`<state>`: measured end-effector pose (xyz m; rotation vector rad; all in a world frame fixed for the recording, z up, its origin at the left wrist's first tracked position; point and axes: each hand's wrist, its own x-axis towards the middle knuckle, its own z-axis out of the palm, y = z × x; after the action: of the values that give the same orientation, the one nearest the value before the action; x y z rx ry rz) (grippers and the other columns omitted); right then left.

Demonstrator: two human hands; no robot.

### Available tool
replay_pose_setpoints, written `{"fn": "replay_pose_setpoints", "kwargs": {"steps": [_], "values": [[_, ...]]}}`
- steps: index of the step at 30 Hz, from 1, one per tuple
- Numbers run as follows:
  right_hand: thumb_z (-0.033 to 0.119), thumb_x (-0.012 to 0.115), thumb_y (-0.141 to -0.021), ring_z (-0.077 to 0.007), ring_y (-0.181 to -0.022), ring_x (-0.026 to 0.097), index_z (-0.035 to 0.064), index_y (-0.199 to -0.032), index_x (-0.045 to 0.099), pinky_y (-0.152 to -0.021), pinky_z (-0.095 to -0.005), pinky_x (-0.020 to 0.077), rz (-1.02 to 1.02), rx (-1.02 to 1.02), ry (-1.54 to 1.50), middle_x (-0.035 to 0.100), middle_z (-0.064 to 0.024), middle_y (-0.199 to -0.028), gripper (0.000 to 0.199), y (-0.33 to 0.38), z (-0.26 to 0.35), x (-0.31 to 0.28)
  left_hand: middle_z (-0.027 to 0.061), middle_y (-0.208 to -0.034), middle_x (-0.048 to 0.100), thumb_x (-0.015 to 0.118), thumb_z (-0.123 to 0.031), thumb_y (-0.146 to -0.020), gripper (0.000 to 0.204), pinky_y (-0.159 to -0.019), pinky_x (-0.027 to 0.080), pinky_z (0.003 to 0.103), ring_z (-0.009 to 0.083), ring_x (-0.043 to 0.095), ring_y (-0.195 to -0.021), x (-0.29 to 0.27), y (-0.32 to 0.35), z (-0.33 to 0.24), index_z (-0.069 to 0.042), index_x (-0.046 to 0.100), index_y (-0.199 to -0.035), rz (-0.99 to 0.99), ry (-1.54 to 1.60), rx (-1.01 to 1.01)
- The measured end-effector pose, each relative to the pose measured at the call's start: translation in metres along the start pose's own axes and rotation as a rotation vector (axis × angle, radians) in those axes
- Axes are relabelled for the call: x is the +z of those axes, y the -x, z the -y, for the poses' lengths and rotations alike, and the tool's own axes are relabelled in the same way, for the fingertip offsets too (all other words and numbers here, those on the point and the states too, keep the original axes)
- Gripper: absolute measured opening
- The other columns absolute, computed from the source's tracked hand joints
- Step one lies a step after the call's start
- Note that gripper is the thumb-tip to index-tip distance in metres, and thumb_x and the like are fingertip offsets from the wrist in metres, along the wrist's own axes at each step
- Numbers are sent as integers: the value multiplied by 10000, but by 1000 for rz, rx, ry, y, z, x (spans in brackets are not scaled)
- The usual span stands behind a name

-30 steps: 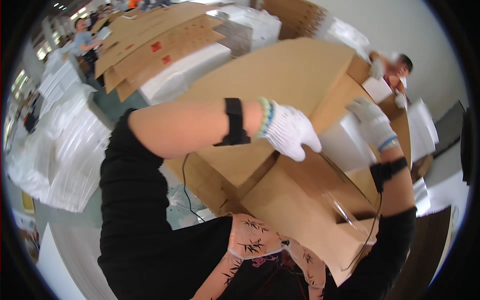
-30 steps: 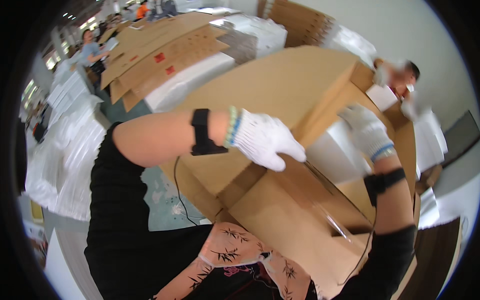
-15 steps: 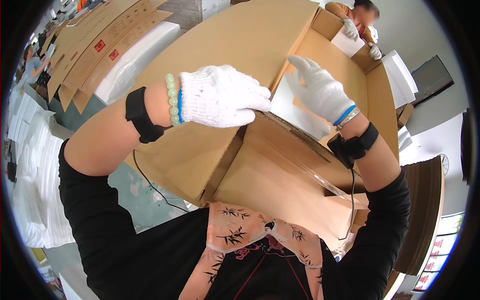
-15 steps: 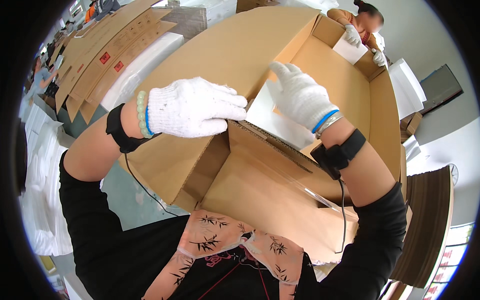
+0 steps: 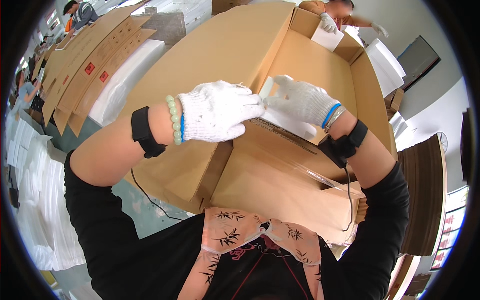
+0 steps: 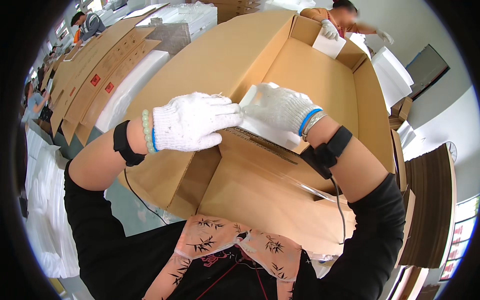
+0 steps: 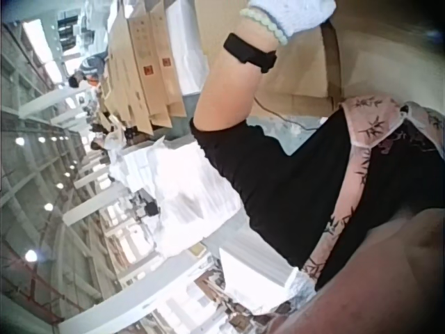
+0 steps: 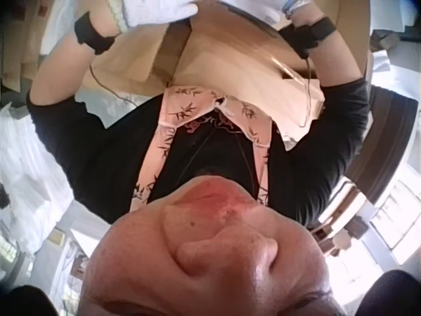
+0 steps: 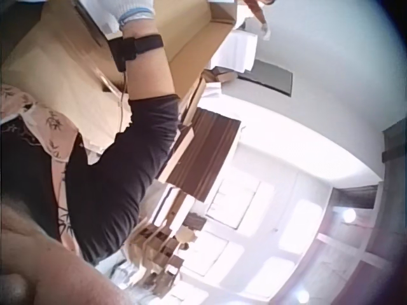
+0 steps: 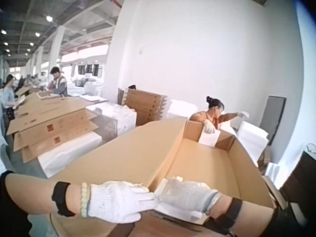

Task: The person assembles flat cardboard sheets into boxes by folding the flaps and securing them with tape. They insert white foam corner protectors into the corners of the boxes and place the finished units onto a stack. The process is repeated for multiple boxes in a warehouse setting.

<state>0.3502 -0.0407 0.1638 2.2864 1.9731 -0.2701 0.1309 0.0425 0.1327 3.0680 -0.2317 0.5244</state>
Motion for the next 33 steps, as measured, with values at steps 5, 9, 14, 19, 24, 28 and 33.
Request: {"fn": "replay_pose_setpoints", "kwargs": {"steps": [5,9,14,19,24,28,33], "values": [[472,517,-872,-388,-1079,643,81,-1239,615,-933,-439,501,-24,28,111,658,-242,-1160,545,-3,-58,4,133,-1032,577,589,-111,-751,374,-836,517,416,308,587,-971,-6,-1,-2,2,570,-1107,58,8,-17],[289,537,-861,-376,-1084,642,102,-1262,608,-940,-437,496,-60,114,89,678,-200,-1148,448,31,-79,-5,147,-1067,610,602,-92,-744,396,-848,523,401,314,609,-978,-6,-2,1,5,593,-1128,0,8,21],[50,516,-803,-373,-1082,637,119,-1328,588,-938,-423,495,-90,206,43,690,-194,-1102,534,97,-114,-25,162,-1086,625,604,-68,-745,392,-841,530,389,320,622,-968,-2,1,1,-7,612,-1133,-74,20,40],[21,521,-770,-351,-1020,646,97,-1178,700,-933,-416,493,-79,202,-143,702,-175,-1073,452,186,-171,-4,171,-1104,631,603,-99,-777,351,-837,527,400,323,626,-974,-8,5,-1,-24,624,-1120,-63,4,8],[215,515,-908,-355,-908,633,46,-991,700,-805,-460,489,-359,14,53,691,-183,-918,265,235,-194,62,167,-885,664,606,-151,-839,215,-785,531,413,347,648,-848,-15,-18,12,-40,671,-1012,57,64,-33],[255,490,-954,-369,-916,617,49,-989,683,-796,-468,483,-474,80,36,677,-190,-880,285,231,-190,77,158,-892,660,615,-205,-874,194,-768,514,424,344,634,-853,-24,-42,8,-47,668,-975,135,2,-39],[293,457,-973,-368,-1020,591,86,-964,684,-842,-477,468,-503,44,144,696,-149,-907,307,232,-198,83,121,-919,677,497,-281,-989,266,-908,481,447,355,617,-945,-14,-69,2,-88,676,-951,406,-136,33]]}}
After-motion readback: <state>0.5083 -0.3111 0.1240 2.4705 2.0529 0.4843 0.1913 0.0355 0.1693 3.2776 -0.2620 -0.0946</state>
